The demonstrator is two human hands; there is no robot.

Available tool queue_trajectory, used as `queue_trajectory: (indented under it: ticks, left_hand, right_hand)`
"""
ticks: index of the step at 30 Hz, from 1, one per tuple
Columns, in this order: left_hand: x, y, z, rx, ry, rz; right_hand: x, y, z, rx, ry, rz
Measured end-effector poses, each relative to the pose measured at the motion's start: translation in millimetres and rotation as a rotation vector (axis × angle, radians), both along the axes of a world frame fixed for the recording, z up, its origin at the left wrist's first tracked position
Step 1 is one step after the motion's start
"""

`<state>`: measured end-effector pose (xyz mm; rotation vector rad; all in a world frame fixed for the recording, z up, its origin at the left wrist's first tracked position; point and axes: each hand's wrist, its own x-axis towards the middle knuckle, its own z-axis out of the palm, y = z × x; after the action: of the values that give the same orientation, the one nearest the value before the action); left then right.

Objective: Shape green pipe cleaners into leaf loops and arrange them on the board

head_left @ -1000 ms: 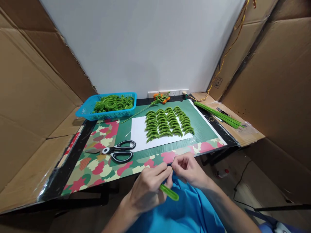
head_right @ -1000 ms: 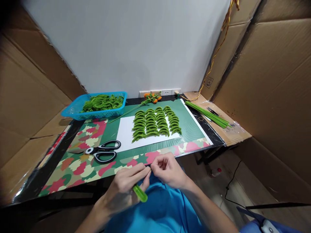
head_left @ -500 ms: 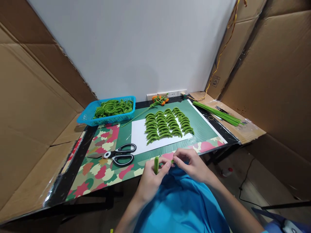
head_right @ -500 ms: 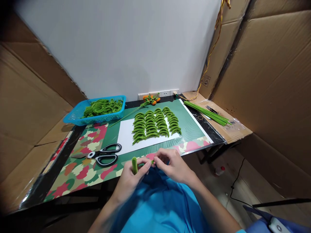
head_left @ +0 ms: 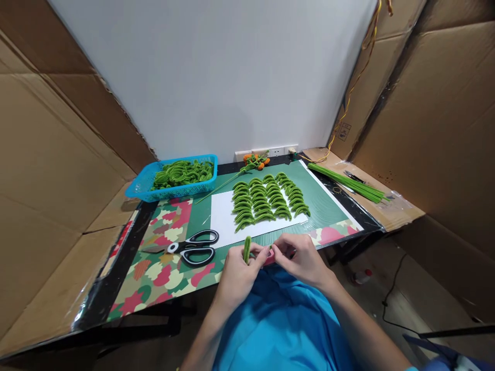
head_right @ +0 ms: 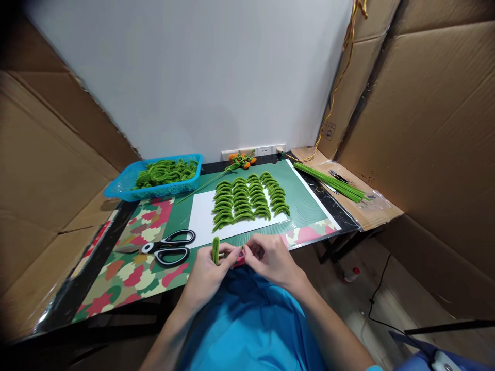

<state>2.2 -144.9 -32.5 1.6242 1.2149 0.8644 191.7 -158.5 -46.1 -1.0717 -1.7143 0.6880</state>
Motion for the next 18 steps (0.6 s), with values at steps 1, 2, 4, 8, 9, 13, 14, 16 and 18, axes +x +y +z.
queue_trajectory:
  ticks: [1,2,4,8,9,13,14,16,18]
  left_hand:
    - [2,-1,-0.7,0.03,0.029,0.017]
    - [4,-3,-1.1,0.07,0.068,0.037]
    - [8,-5,-1.2,0.159,0.152,0.075]
    - [10,-5,0.4,0.255,0.214,0.092]
    - [10,-4,0.7,0.256,0.212,0.1]
    - [6,1,1.0,0.255,0.202,0.141]
    - [6,2,1.0,0.248,0.197,0.136]
    - [5,4,1.1,0.228,0.184,0.122]
    - [5,6,0.9,0.21,0.163,0.105]
  right_hand:
    - [-2,1,-3.0,0.037,-0.031,-0.04]
    - [-4,2,-6.1,0.074,-0.06,-0.085]
    - [-8,4,-11.7,0.123,-0.106,-0.164]
    - [-9,7,-14.9,0.128,-0.116,-0.193]
    - [-8,8,-14.2,0.118,-0.094,-0.181]
    - [-3,9,-12.2,0.062,0.012,-0.159]
    - [-3,9,-12.2,0.063,0.028,-0.16]
    - [-3,9,-12.8,0.084,0.051,-0.163]
    - [-4,10,-14.0,0.105,0.056,-0.165]
